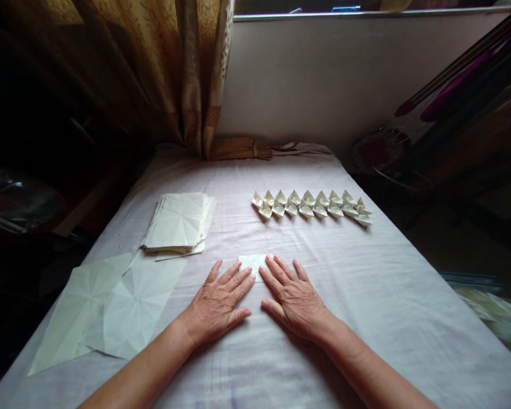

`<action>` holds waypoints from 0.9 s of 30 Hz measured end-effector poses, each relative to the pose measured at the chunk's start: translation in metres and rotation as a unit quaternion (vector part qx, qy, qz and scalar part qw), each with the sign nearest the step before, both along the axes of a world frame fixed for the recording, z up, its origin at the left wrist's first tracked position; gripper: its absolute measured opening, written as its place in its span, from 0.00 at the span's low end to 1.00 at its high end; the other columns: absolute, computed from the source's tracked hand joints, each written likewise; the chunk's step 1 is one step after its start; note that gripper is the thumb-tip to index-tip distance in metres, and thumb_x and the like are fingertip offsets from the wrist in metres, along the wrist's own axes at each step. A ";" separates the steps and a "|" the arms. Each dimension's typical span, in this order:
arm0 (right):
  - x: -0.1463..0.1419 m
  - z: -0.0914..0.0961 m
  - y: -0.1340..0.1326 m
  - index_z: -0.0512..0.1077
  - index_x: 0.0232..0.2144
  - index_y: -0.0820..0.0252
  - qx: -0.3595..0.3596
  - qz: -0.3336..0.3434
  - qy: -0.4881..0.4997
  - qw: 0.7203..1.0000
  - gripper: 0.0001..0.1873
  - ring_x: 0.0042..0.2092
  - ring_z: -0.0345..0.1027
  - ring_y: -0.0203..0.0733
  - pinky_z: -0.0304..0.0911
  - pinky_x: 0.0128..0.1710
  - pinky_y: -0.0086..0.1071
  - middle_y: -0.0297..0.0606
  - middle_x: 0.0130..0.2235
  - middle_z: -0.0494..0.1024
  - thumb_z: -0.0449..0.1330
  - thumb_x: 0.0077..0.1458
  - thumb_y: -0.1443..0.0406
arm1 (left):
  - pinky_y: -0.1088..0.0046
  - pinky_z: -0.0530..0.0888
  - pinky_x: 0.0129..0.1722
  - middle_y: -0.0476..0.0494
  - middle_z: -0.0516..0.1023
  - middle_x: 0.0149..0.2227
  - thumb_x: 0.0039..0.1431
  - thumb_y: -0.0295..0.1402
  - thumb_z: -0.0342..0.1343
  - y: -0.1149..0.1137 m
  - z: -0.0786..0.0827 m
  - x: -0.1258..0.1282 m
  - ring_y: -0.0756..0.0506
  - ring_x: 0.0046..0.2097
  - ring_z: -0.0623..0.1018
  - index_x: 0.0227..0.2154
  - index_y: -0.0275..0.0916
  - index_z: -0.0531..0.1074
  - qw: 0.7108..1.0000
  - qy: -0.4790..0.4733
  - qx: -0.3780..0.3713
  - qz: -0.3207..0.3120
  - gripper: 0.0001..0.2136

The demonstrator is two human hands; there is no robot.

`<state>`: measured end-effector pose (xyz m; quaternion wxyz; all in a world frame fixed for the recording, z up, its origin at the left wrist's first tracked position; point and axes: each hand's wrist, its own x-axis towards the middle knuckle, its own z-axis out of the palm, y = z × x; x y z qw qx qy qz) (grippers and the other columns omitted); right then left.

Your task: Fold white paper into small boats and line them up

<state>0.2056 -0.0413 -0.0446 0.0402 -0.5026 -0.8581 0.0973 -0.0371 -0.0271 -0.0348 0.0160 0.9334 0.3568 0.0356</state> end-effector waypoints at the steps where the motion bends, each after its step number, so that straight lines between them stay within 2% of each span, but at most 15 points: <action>1: 0.000 -0.001 0.000 0.54 0.66 0.55 0.003 -0.001 0.000 1.000 0.34 0.69 0.43 0.53 0.37 0.65 0.57 0.46 0.69 0.49 0.54 0.61 0.52 | 0.54 0.33 0.66 0.45 0.59 0.67 0.66 0.51 0.41 -0.002 0.001 0.001 0.40 0.68 0.56 0.66 0.44 0.53 1.000 0.002 -0.013 -0.008 0.29; 4: 0.001 -0.001 -0.001 0.54 0.66 0.54 0.009 -0.001 0.000 1.000 0.34 0.69 0.44 0.53 0.37 0.65 0.56 0.45 0.69 0.49 0.54 0.61 0.52 | 0.55 0.32 0.66 0.45 0.61 0.66 0.67 0.50 0.42 -0.003 0.003 -0.002 0.40 0.67 0.57 0.66 0.45 0.54 1.000 0.007 -0.030 -0.008 0.28; 10: -0.001 0.000 -0.001 0.55 0.66 0.54 0.001 -0.004 -0.005 1.000 0.34 0.69 0.44 0.54 0.38 0.65 0.57 0.46 0.69 0.49 0.54 0.61 0.52 | 0.55 0.34 0.66 0.47 0.66 0.63 0.66 0.49 0.44 0.001 0.003 -0.023 0.39 0.65 0.61 0.64 0.46 0.57 1.000 0.001 -0.011 0.008 0.26; 16: -0.011 0.005 -0.003 0.56 0.65 0.60 0.009 -0.002 0.012 1.000 0.35 0.68 0.44 0.55 0.35 0.65 0.58 0.47 0.68 0.53 0.52 0.62 0.50 | 0.59 0.34 0.67 0.50 0.74 0.56 0.65 0.48 0.48 0.010 0.009 -0.013 0.43 0.62 0.66 0.54 0.47 0.70 0.998 -0.053 0.014 0.022 0.20; 19: -0.021 0.007 -0.001 0.55 0.65 0.62 0.004 0.021 0.036 0.999 0.36 0.68 0.45 0.53 0.33 0.66 0.57 0.47 0.67 0.54 0.50 0.63 0.48 | 0.57 0.39 0.67 0.48 0.73 0.58 0.64 0.46 0.50 0.014 0.010 -0.008 0.42 0.62 0.66 0.51 0.46 0.72 0.998 -0.056 0.018 0.020 0.17; 24: -0.033 0.003 0.007 0.53 0.66 0.59 0.003 0.053 0.060 0.997 0.35 0.68 0.45 0.50 0.34 0.67 0.54 0.45 0.67 0.55 0.48 0.64 0.49 | 0.55 0.44 0.67 0.41 0.69 0.61 0.64 0.46 0.50 0.015 0.006 -0.008 0.41 0.64 0.64 0.50 0.43 0.71 0.998 -0.052 0.019 0.025 0.18; 27: -0.028 0.000 0.010 0.53 0.66 0.60 -0.004 0.025 0.051 0.998 0.35 0.69 0.43 0.49 0.35 0.66 0.55 0.45 0.68 0.52 0.47 0.64 0.48 | 0.54 0.44 0.67 0.41 0.69 0.61 0.64 0.46 0.51 0.015 0.005 -0.007 0.40 0.64 0.64 0.48 0.43 0.72 0.998 -0.049 0.019 0.028 0.17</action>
